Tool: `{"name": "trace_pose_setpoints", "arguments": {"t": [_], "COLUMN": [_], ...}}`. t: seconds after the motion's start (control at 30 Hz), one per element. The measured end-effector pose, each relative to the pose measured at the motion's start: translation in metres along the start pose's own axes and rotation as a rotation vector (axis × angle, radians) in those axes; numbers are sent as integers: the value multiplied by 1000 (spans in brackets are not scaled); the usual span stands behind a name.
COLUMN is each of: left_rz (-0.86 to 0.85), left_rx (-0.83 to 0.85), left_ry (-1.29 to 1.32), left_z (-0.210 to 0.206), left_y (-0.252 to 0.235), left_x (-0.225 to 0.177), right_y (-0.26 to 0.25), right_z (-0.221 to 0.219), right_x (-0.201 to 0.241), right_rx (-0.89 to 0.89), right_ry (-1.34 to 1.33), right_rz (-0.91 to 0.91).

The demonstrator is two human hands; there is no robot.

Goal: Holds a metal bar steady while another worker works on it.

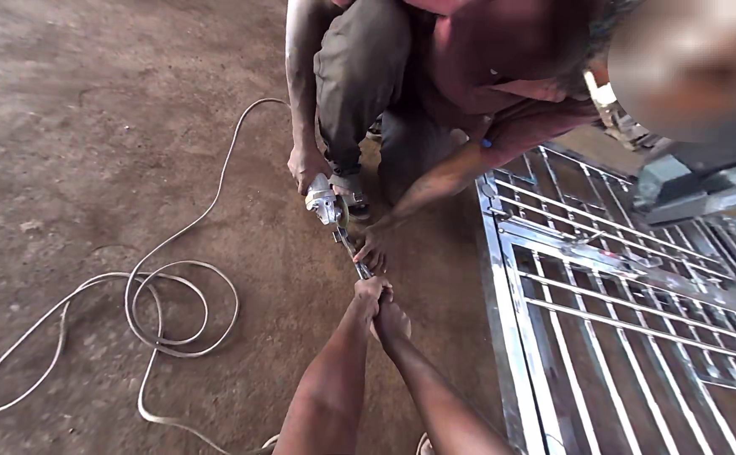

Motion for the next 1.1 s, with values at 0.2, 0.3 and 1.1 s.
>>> {"name": "trace_pose_setpoints", "arguments": {"t": [0.2, 0.3, 1.1], "left_rz": [-21, -96, -12], "left_rx": [15, 73, 13], "left_ry": [-42, -107, -112], "left_z": [-2, -3, -7], "left_y": [8, 6, 28], "left_x": [-6, -9, -15], "right_y": [-2, -2, -115], "right_z": [-2, -2, -71], "right_x": [0, -1, -24], "right_rx": [-3, -2, -168], "right_ry": [34, 55, 109], "right_rz": [-1, -13, -63]}}
Point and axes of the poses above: each hand's wrist, its own y-axis away from the middle knuckle, its own z-axis out of the back of the hand, x = y × z, the point moved 7 cm from there along -y, towards the middle knuckle, and after that the axes turned 12 degrees about y, right-handed, at the moved point
